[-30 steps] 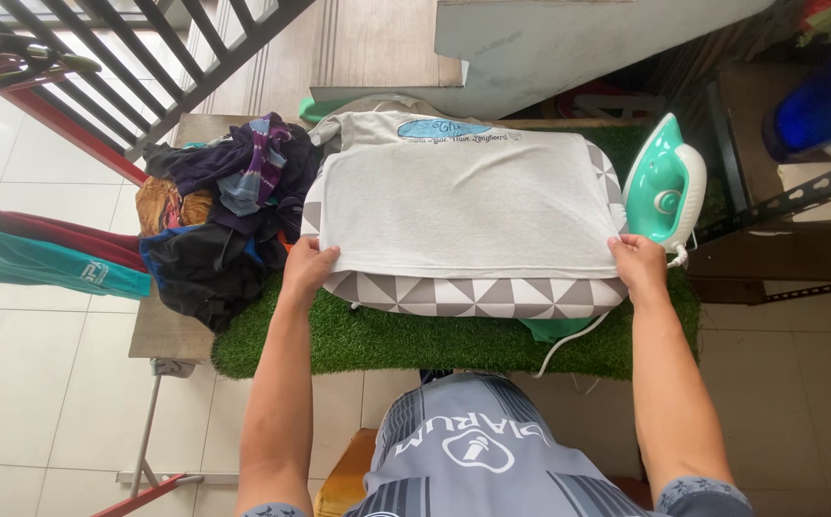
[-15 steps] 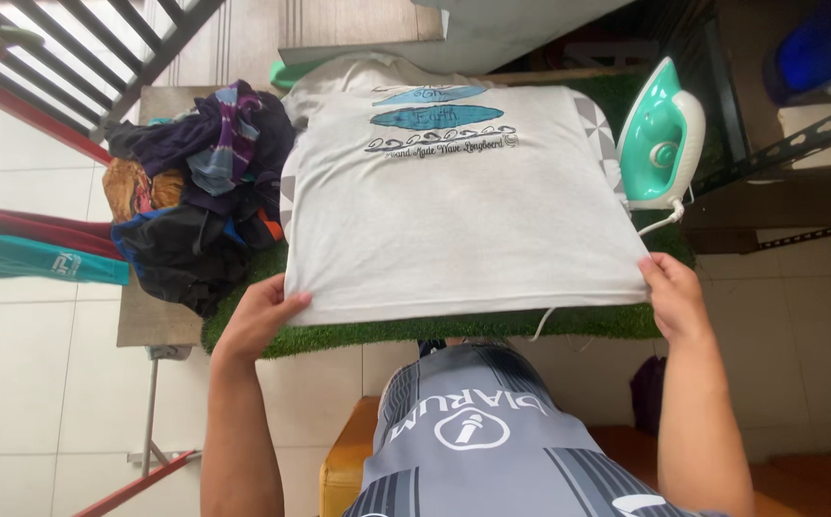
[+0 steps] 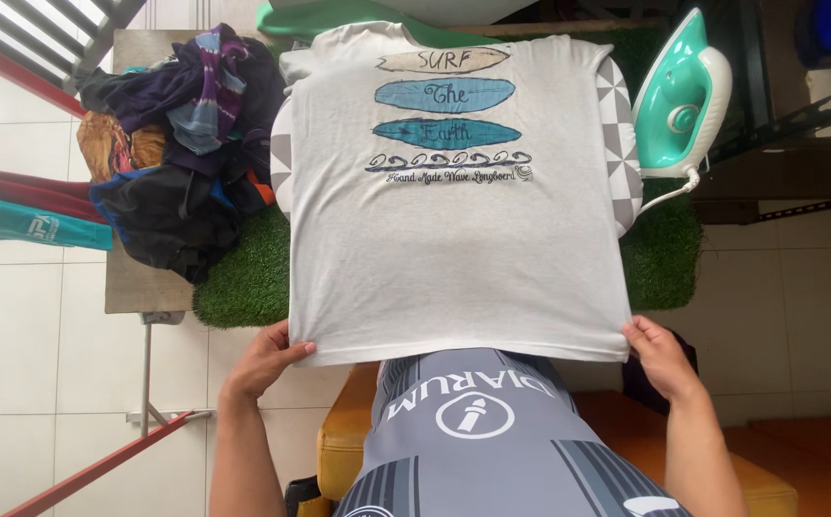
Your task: The person irons a white t-shirt on an ironing board, smoothing the front and back surfaces with a steam iron. The person adjusts the shirt's position and flips it over to iron the other side.
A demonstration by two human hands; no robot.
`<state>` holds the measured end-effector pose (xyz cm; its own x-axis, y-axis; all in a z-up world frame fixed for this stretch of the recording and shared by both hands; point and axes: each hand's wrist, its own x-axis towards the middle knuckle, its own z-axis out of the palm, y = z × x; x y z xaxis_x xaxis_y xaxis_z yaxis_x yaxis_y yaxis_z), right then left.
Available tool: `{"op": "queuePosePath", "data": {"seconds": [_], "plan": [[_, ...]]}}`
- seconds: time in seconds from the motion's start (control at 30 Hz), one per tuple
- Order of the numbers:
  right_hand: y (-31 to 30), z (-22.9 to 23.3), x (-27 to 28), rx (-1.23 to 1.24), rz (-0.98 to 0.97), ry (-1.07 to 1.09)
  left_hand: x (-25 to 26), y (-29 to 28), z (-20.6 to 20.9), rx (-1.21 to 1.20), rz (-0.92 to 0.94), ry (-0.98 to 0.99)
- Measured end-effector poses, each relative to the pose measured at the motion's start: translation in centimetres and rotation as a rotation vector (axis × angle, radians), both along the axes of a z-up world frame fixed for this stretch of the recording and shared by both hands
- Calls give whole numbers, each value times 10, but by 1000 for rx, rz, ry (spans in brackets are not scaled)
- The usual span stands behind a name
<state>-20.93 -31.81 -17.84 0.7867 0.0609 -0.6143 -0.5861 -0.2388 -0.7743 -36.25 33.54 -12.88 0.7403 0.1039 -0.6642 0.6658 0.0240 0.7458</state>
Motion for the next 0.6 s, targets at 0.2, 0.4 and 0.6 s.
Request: {"op": "queuePosePath", "data": {"seconds": [0.2, 0.4, 0.6], "plan": [[45, -8, 10, -176, 130, -209, 36, -21, -46, 555, -44, 95], [106, -7, 37, 674, -80, -164, 85, -47, -42, 379, 168, -214], [136, -53, 57, 480, -270, -115, 119, -46, -31, 276, 254, -410]]}}
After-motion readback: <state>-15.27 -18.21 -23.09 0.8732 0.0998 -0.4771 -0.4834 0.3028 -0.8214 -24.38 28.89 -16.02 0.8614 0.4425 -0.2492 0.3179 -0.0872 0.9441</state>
